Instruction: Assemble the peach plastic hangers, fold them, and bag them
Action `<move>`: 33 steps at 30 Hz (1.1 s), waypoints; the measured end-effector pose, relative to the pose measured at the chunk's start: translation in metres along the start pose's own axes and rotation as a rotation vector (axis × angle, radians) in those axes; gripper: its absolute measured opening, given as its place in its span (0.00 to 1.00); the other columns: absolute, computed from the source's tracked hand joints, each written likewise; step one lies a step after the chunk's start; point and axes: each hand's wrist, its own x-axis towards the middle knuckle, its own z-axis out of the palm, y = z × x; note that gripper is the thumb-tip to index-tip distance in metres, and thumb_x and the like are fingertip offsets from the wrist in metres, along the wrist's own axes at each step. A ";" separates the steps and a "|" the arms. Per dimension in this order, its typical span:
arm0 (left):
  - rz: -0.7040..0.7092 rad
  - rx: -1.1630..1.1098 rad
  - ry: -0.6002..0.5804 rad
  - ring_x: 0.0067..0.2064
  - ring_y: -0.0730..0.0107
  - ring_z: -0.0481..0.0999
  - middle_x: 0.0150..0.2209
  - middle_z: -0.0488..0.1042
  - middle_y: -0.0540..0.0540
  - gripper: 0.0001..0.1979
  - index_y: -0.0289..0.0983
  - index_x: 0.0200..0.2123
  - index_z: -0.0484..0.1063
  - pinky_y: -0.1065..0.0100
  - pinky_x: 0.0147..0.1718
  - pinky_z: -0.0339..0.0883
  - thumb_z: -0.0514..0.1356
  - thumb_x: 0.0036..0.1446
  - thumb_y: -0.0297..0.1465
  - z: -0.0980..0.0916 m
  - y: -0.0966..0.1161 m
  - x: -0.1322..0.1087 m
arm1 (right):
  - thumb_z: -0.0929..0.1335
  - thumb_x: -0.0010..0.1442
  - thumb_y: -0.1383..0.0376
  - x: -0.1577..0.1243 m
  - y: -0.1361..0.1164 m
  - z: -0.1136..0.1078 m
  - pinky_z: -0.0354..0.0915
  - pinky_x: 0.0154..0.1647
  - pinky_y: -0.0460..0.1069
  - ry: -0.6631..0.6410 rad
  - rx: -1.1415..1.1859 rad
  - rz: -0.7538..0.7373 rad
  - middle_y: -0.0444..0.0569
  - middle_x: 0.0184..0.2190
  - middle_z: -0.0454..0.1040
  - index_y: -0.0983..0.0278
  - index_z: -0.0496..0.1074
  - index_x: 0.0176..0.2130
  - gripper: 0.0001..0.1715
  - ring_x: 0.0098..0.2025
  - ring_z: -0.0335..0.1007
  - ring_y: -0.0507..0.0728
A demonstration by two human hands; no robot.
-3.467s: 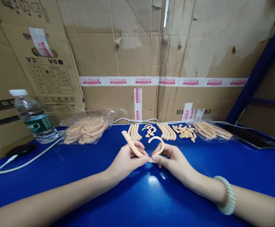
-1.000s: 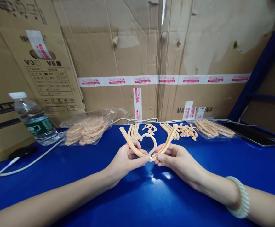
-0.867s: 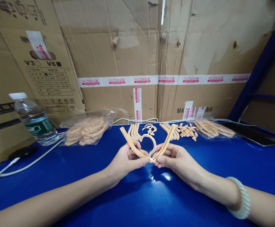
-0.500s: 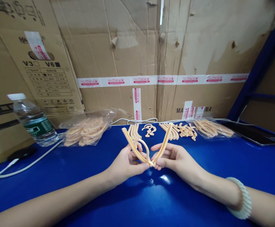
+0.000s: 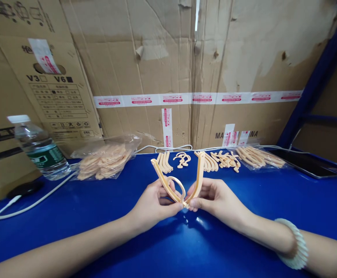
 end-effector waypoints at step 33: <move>0.050 0.232 -0.068 0.33 0.71 0.77 0.31 0.78 0.46 0.09 0.35 0.32 0.75 0.74 0.34 0.70 0.70 0.46 0.27 -0.092 0.016 0.034 | 0.72 0.53 0.66 0.025 -0.051 -0.117 0.66 0.28 0.45 -0.329 -1.131 -0.241 0.45 0.28 0.79 0.61 0.80 0.29 0.03 0.29 0.74 0.55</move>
